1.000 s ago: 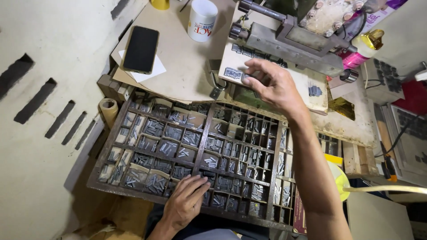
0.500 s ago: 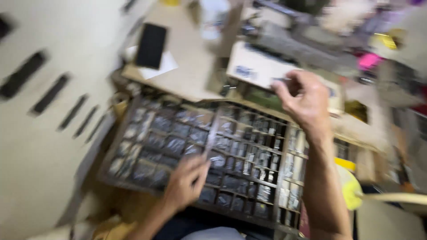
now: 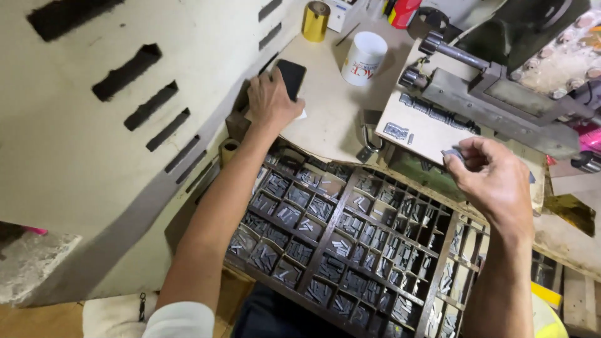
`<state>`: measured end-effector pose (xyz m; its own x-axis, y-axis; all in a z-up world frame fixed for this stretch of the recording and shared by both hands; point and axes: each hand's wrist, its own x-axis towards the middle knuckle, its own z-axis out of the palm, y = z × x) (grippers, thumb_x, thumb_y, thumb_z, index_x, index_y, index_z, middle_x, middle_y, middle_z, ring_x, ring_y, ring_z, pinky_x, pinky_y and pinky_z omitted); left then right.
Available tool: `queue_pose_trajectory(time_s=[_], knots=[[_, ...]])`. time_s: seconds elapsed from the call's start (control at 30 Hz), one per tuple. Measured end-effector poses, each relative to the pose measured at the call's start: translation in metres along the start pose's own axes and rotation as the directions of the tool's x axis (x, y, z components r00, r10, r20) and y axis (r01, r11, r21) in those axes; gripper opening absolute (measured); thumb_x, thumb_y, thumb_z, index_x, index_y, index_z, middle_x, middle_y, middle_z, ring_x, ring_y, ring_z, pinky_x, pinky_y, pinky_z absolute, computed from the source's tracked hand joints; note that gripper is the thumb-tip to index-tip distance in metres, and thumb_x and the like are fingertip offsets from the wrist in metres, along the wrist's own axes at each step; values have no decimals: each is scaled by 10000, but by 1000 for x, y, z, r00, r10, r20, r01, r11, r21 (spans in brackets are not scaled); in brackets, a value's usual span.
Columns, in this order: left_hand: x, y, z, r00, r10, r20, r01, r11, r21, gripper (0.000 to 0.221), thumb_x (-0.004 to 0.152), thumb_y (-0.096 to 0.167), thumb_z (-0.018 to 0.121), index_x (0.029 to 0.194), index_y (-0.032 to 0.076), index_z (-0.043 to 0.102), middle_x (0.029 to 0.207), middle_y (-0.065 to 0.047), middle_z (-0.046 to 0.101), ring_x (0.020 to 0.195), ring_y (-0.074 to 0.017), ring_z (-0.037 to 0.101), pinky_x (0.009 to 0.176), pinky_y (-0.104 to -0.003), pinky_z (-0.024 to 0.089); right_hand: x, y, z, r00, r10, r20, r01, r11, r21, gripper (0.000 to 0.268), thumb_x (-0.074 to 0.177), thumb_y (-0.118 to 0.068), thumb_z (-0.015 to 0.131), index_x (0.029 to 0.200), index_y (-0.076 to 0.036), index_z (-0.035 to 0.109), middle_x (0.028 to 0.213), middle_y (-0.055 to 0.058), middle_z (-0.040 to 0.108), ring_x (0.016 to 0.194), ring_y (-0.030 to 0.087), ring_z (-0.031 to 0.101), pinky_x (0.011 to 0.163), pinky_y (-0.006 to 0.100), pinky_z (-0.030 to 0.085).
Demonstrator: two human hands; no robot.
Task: Sorting and arranging individual metal type characters from a type case into a printing block for letterpress printing.
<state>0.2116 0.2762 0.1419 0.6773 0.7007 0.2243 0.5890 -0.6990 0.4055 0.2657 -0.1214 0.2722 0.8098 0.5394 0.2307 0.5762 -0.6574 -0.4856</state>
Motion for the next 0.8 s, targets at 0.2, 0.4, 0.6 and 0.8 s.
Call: queue_pose_trajectory(time_s=[0.2,0.4,0.6,0.8], knots=[[21,11,21,982,10,-188,21,986,163,846,774,595,749,1364,34,518,1321,-226,589,1190,-450,514,931,-564,447,-1,9,-3,996,-85,5,85,995,-44,236,1039,-168,745,1227,-30,707,1024,99,716,809,175,630,692,295,542],[30,21,39,980,-67,-190,118,956,267,827,780,583,728,1368,56,484,1322,-236,548,1155,-420,477,835,-530,440,9,13,-3,995,-95,-6,92,981,-171,214,1034,-167,771,1205,-49,721,1017,103,749,856,187,706,783,363,594],[13,15,12,986,-9,-168,46,974,222,1006,814,658,815,1483,70,349,1414,-282,469,1227,-451,473,929,-537,439,12,25,-8,984,-178,34,178,984,-14,104,960,-37,733,1029,-33,655,1061,151,724,847,192,661,745,306,597],[-147,59,-74,868,386,-314,-472,838,-274,231,1011,88,488,805,161,416,640,64,341,499,-100,318,364,-223,300,-49,13,-15,880,-441,-175,464,878,118,49,980,39,702,1008,4,681,990,119,719,786,149,653,667,233,561]])
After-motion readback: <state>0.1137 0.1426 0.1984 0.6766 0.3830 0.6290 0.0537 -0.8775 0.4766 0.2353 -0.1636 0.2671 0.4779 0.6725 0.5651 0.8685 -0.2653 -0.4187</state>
